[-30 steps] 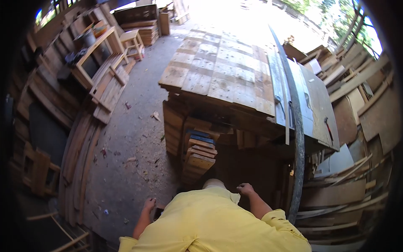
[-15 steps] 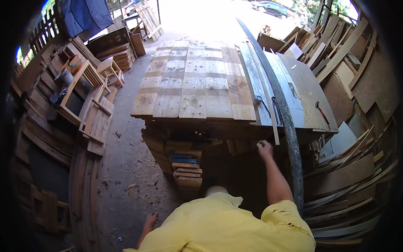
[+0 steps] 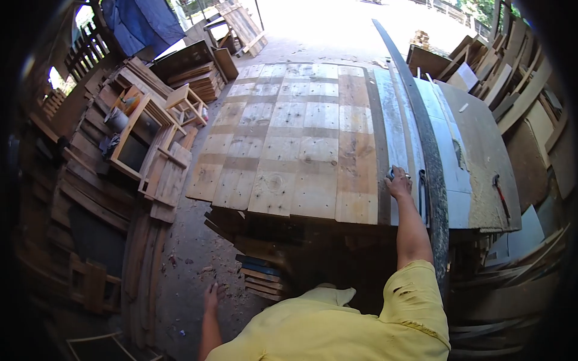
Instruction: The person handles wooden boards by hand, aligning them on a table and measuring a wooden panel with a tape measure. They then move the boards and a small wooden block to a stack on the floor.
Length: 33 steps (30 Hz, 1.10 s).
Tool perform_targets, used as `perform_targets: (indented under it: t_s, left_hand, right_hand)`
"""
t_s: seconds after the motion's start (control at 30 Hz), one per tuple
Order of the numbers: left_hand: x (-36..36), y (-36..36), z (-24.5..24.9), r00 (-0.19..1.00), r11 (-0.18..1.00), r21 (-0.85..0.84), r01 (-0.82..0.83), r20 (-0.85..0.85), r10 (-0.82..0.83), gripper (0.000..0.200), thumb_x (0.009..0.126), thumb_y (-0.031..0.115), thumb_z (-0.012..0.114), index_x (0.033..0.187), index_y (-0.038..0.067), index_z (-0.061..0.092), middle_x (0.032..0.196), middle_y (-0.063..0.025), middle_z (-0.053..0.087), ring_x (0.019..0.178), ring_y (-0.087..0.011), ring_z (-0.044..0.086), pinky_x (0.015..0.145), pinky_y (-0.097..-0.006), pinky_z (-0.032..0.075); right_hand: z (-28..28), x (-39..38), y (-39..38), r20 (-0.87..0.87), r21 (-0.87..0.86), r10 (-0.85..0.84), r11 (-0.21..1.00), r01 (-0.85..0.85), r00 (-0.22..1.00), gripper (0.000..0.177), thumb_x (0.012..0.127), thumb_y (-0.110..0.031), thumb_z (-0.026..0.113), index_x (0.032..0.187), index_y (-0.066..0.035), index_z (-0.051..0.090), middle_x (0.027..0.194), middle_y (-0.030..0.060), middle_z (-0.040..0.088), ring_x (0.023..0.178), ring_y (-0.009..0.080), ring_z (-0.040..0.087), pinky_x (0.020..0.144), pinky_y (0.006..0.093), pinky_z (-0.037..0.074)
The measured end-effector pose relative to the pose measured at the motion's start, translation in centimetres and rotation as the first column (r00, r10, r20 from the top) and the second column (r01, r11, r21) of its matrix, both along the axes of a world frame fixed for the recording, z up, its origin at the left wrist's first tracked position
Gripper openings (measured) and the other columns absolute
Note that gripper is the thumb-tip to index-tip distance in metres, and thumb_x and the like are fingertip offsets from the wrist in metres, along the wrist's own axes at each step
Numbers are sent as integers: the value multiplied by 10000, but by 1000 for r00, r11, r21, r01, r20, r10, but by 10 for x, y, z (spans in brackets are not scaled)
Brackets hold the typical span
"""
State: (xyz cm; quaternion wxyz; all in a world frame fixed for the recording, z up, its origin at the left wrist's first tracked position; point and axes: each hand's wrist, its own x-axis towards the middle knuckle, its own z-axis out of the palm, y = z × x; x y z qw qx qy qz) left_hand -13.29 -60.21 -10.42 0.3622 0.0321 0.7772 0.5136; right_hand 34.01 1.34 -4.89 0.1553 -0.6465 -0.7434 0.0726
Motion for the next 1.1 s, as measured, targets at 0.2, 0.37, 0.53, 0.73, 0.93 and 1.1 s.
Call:
perform_targets:
  t_s: [0.2, 0.37, 0.53, 0.73, 0.93, 1.1]
  left_hand:
    - [42, 123, 116, 968, 965, 202, 164, -220, -119, 342, 990, 258, 507, 1233, 26, 565, 1144, -114, 652, 1030, -212, 644, 867, -342, 511]
    - [103, 192, 159, 949, 804, 522, 284, -35, -312, 276, 961, 127, 564, 1214, 16, 578, 1111, -104, 666, 1009, -181, 643, 906, -309, 497]
    - [173, 262, 196, 766, 626, 566, 536, -14, -643, 296, 953, 128, 584, 1223, 9, 554, 1150, -98, 625, 1069, -177, 608, 939, -324, 487]
    - [177, 273, 201, 680, 571, 630, 526, 93, -728, 235, 925, 111, 631, 1132, 33, 553, 1042, -44, 610, 978, -96, 574, 873, -262, 473]
    - [66, 260, 187, 918, 708, 616, 346, -67, -390, 251, 847, -24, 646, 1045, 92, 546, 834, -27, 600, 707, -105, 595, 651, -232, 513]
    - [-135, 213, 142, 922, 488, 783, -385, 301, 244, 408, 821, -76, 591, 1163, 115, 478, 830, -60, 609, 652, -171, 596, 564, -281, 502]
  right_hand:
    - [35, -3, 4, 124, -2, 8, 1000, -7, 992, 519, 833, -382, 682, 1256, -105, 565, 1211, 150, 591, 1136, 333, 554, 938, 479, 437]
    - [153, -25, -77, -697, 175, 213, 977, -126, 685, 358, 857, -309, 636, 1067, -20, 603, 836, 87, 608, 769, 159, 578, 685, 307, 473]
    - [195, -86, -197, -780, -177, 371, 641, -747, 504, 442, 712, -191, 800, 1082, -22, 629, 896, 66, 633, 841, 137, 615, 741, 286, 500]
    - [190, -108, -234, -778, -170, 479, 463, -870, 407, 602, 668, -283, 837, 1167, -42, 600, 949, 120, 656, 874, 199, 649, 800, 324, 510]
    - [191, -34, -180, -468, -533, 538, 461, -709, 701, 766, 596, -302, 883, 1265, -97, 570, 967, 132, 664, 920, 239, 648, 845, 363, 507]
    - [165, 46, -130, -233, -662, 419, 593, -458, 878, 667, 567, -220, 850, 1182, -86, 630, 1018, 148, 673, 962, 281, 644, 887, 369, 493]
